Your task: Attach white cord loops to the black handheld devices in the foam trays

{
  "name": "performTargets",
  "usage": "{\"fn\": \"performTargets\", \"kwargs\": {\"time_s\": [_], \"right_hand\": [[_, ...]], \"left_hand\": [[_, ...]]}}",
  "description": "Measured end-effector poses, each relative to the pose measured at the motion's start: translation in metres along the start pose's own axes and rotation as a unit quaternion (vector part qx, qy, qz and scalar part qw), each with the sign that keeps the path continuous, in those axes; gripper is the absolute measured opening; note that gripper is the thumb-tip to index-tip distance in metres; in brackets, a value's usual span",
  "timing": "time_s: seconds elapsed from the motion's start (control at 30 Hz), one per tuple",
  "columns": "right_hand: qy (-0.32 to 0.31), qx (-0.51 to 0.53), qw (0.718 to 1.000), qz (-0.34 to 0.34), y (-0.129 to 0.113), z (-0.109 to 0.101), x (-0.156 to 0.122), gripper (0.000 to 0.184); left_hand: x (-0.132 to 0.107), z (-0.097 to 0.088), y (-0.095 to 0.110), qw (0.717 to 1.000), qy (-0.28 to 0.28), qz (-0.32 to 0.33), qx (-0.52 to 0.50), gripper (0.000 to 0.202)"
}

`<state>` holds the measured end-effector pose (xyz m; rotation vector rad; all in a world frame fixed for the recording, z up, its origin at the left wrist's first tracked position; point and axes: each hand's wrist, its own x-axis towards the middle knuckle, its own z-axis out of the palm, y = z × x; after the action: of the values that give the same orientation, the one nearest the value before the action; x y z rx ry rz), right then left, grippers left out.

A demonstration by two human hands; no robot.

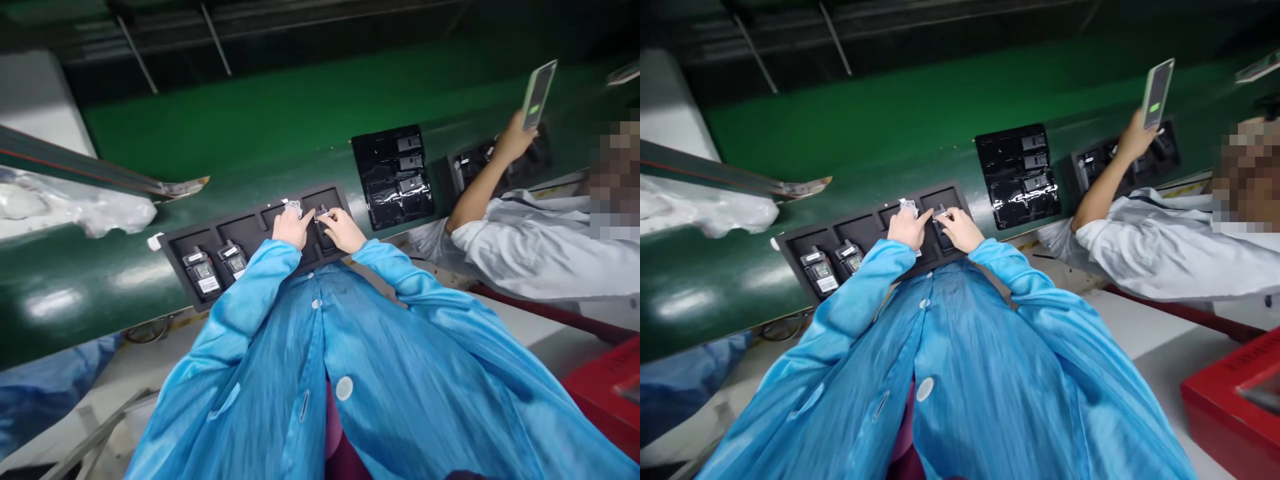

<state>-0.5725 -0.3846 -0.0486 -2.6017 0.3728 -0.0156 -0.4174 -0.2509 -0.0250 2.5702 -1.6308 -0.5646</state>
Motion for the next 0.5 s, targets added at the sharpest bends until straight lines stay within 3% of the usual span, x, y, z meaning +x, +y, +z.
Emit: {"fn": "performTargets", "kwargs": {"time_s": [0.27,0.5], "right_hand": [[-0.012,-0.078,0.997,-0.004,0.001,0.006,-0.007,0.050],[-0.030,-0.084,0.996,-0.010,0.004,0.012,-0.009,0.043]], "left_hand": [[-0.004,-0.002,0.006,0.999,-0.017,-0.003,0.052,0.056],[-0.010,0.000,0.006,1.000,-0.026,0.008,-0.004,0.056]]}}
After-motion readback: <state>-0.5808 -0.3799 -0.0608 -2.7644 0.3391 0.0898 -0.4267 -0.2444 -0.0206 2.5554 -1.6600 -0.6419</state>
